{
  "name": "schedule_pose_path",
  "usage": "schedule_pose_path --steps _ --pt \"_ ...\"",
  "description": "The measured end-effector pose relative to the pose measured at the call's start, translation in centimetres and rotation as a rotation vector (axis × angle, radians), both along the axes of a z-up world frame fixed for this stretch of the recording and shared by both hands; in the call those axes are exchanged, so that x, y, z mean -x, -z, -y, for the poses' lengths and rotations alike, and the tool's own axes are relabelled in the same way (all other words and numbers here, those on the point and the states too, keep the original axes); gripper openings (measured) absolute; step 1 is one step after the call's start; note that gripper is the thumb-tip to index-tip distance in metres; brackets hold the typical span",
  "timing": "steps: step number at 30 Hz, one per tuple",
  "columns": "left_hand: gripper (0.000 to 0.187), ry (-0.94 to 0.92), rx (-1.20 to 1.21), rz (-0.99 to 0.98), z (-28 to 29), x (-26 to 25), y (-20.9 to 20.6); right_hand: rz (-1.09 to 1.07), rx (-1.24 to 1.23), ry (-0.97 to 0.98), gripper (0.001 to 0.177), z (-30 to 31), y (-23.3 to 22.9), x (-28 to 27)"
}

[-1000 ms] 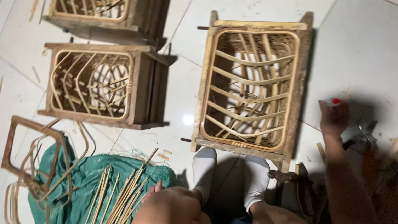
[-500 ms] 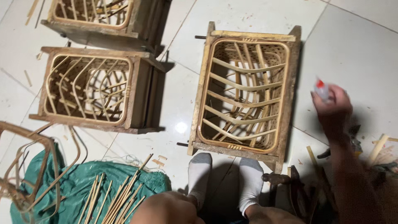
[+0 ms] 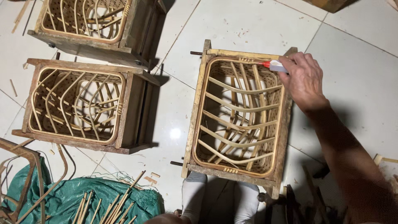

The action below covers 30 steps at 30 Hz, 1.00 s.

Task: The person assembles a rectangular bamboo basket by inserting curved bamboo strips into a wooden frame, applying glue to the joints, and tapping them into place with a hammer. The person works on one basket at a time, securing each strip before moving to the next.

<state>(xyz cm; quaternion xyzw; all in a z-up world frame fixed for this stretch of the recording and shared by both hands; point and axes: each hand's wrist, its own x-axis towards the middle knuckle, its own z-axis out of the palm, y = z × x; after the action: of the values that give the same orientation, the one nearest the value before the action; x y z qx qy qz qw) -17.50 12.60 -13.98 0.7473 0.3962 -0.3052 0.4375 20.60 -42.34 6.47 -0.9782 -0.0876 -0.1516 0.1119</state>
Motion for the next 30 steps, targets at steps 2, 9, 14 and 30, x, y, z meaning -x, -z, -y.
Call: schedule_pose_path --steps 2,9,14,30 --pt "0.023 -0.011 0.007 -0.007 0.3 0.3 0.1 -0.005 0.022 -0.016 0.034 -0.1 0.1 -0.5" --pt "0.022 -0.024 0.034 -0.041 1.2 1.8 0.5 -0.005 0.121 -0.072 0.032 0.4 0.3 -1.7" --pt "0.022 -0.029 0.042 -0.036 1.5 2.5 1.3 -0.028 0.155 -0.109 0.027 1.0 -0.8 -1.5" --pt "0.026 -0.05 -0.046 0.233 1.5 6.1 -0.7 -0.004 0.065 -0.176 0.024 0.1 4.2 -1.9"
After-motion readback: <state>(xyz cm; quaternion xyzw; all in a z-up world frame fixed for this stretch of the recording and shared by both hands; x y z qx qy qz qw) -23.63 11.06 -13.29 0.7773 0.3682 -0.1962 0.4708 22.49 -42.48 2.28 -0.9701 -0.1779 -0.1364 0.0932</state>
